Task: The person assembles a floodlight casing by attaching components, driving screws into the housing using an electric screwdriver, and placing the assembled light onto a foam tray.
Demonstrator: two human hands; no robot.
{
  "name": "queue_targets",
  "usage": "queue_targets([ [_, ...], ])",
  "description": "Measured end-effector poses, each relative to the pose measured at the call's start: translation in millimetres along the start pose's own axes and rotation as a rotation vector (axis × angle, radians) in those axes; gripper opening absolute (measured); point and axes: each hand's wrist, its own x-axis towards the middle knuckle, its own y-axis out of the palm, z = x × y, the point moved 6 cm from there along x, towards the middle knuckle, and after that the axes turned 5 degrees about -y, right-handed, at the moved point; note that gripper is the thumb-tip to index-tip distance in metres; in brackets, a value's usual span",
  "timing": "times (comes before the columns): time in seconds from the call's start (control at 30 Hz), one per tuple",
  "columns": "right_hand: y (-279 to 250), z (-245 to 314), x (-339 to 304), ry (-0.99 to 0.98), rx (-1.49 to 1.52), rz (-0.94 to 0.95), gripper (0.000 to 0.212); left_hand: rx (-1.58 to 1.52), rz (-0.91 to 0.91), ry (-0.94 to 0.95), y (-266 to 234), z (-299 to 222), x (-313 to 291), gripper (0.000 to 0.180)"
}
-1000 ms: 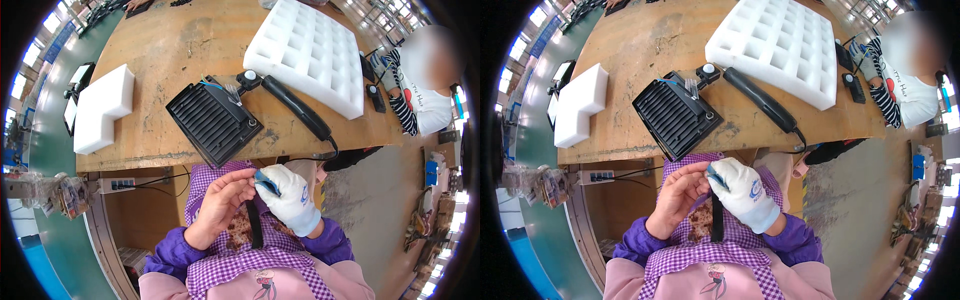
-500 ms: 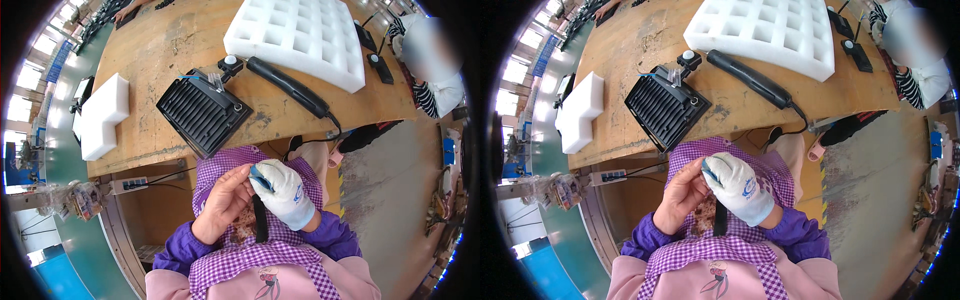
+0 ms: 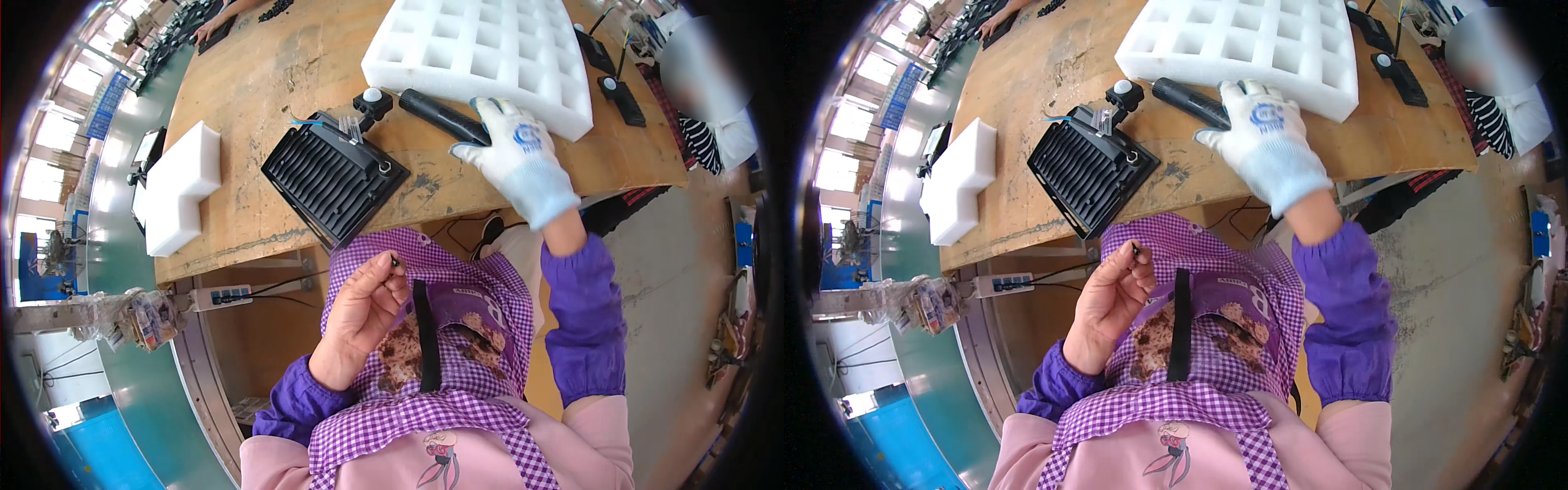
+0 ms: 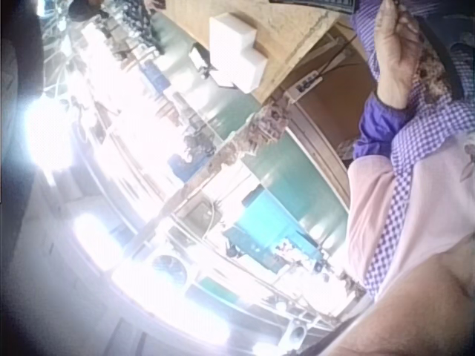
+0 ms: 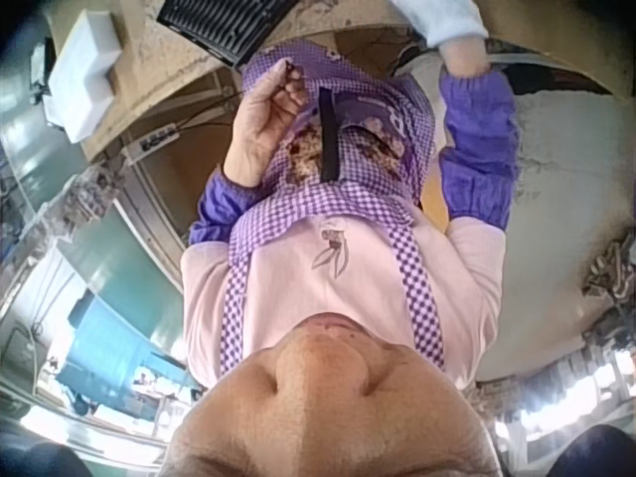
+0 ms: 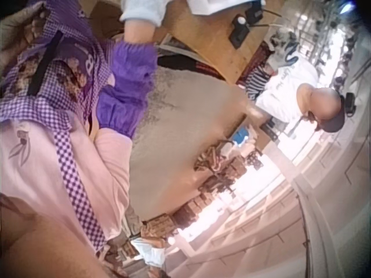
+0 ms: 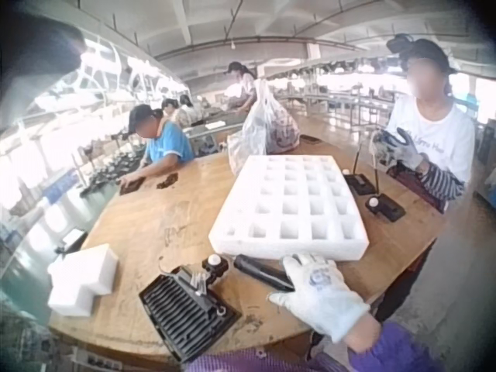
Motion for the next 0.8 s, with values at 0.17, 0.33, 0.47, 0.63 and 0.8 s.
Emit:
queue_targets([
  [0.17,22,-6,24,-0.047,0.093,0.286,0.069,-0.021,-0.018,-0.005,-2,0,2,0.012],
  [0.33,27,1,34,-0.105,0.078,0.317,0.049,-0.001,-0.008,-0.014,1,0,5,0.010],
  [0.47,28,-2,47,-0.105,0.119,0.271,0.043,0.030,0.034,-0.050,9,6,13,0.010],
  [0.63,26,-13,32,0.070,0.606,0.368,0.039,0.120,0.006,-0.058,12,9,18,0.008],
  [0.8,36,-12,-14,0.325,1.531,0.508,0.027,0.131,0.053,-0.115,15,17,28,0.008],
])
